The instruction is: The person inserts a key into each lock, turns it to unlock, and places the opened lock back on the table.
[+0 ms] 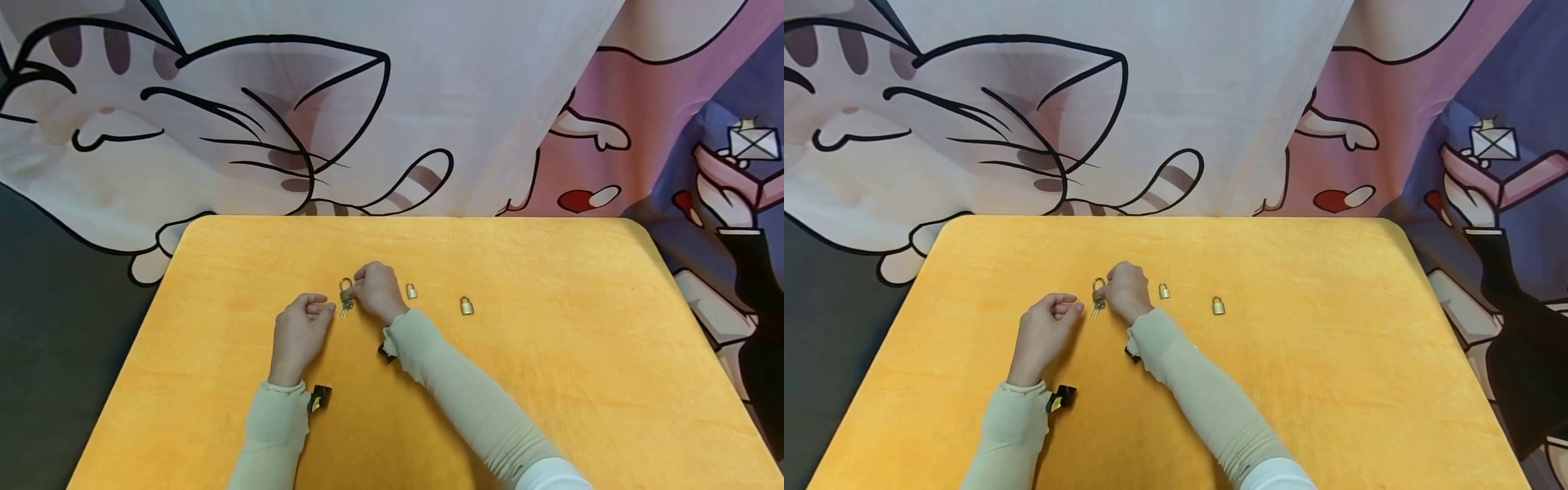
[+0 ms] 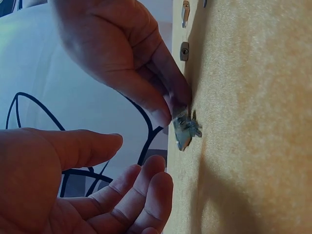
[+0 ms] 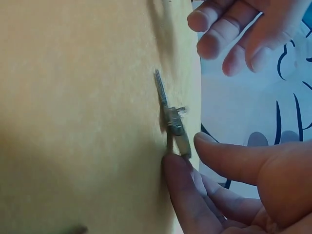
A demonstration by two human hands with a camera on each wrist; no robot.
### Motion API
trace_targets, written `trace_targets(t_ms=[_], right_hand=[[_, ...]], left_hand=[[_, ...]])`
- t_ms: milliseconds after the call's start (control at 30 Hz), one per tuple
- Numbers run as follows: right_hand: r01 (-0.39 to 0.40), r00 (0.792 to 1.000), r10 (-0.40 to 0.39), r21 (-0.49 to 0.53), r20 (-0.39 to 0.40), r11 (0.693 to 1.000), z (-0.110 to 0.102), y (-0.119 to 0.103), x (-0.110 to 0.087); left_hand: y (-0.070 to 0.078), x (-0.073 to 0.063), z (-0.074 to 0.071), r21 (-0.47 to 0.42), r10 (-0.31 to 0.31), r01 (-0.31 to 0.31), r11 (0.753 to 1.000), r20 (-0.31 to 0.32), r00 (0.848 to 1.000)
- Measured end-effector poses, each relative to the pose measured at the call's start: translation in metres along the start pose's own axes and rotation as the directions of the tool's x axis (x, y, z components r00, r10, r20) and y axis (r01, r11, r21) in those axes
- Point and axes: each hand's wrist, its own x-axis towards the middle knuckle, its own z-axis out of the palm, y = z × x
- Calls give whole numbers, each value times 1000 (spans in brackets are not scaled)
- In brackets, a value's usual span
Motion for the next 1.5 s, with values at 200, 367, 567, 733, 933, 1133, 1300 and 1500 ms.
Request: trace_targets(t_ms=[200, 367, 567, 733, 933, 1133, 1300, 1500], right_hand=[[19, 1000, -19, -2, -10, 1000, -11, 5, -1], [40, 998, -39, 4, -45, 999, -25, 11, -1], [41, 998, -41, -14, -51, 999, -38, 23, 1], [18, 999, -20, -56, -35, 998, -44, 31, 1], [31, 999, -36, -148, -30, 988, -49, 35, 0], [35, 995, -61, -308, -77, 951, -47, 37, 0], [40, 995, -69, -357, -67, 933, -45, 37, -1], [55, 996, -76, -353, -47, 934, -44, 36, -3]], left_hand=[[1, 0, 2, 3, -6, 6, 1000, 4, 1000], [4, -2, 9, 15, 16, -17, 1000, 27, 1000], [12, -6, 19, 10, 61, -61, 998, 51, 997], [19, -11, 32, 28, 120, -123, 992, 85, 989], [26, -17, 47, 139, 142, -161, 977, 139, 980], [35, -22, 57, 270, 170, -202, 941, 137, 976], [38, -28, 66, 329, 174, -210, 921, 134, 976], [40, -30, 73, 396, 208, -230, 889, 100, 973]])
